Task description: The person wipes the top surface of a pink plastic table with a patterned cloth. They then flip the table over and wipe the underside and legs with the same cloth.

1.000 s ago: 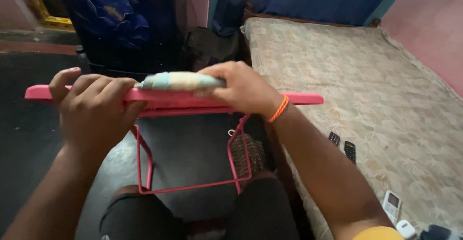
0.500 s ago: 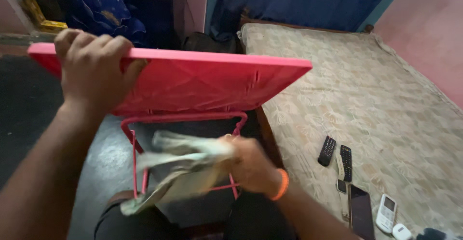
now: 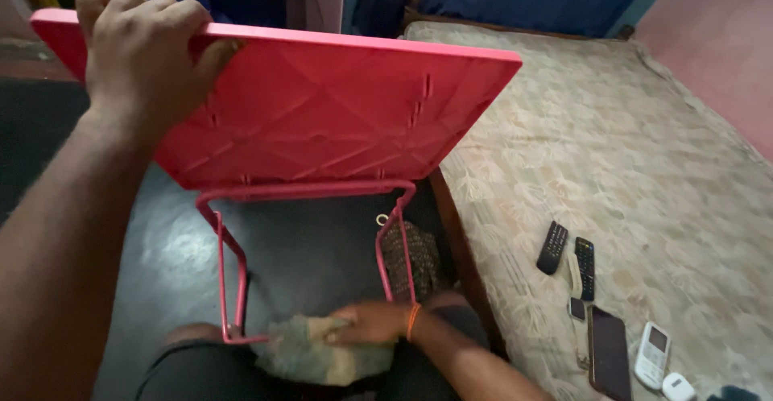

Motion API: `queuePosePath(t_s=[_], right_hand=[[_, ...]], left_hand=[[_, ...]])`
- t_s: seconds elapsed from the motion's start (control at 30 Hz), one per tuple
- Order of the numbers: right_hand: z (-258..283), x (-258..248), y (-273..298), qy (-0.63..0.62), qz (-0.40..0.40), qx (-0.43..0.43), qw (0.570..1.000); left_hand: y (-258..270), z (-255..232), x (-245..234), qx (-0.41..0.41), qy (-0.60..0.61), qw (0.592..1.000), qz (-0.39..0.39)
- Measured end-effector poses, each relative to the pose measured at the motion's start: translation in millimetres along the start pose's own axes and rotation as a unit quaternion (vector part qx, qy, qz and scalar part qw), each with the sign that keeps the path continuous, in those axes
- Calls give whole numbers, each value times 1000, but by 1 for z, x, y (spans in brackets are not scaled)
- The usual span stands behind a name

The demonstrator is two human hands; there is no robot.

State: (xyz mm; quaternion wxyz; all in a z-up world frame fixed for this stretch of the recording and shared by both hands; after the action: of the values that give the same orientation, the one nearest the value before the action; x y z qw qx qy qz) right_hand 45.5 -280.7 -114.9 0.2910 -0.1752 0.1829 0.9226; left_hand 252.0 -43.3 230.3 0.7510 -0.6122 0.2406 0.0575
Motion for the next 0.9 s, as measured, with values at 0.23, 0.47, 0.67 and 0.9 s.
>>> queuePosePath(t_s=[0.23, 0.47, 0.67, 0.9], right_hand=[[-92, 53, -28, 126, 52, -48, 990], [-189, 75, -72, 140, 67, 56, 986], [-209, 89, -84, 189, 79, 90, 975], [-221, 80, -69, 211, 102, 123, 964]], left_hand=[[-20, 2, 20, -23, 45, 999, 2], [-26, 2, 33, -24, 1, 1000, -17], [-25, 6, 46, -3, -21, 996, -86], [-24, 5, 44, -19, 34, 998, -49]])
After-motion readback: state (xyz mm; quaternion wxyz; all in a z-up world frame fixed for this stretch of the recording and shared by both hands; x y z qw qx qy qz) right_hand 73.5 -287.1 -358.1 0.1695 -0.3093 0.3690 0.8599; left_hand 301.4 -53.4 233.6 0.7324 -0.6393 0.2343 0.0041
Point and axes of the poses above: each hand's wrist, its own y-axis away from the middle knuckle, its own x-axis out of the palm, z = x × y, the point moved 6 cm from there along -y, towards the middle knuckle, and after that the axes turned 14 degrees about -x, right-handed, at the moved point
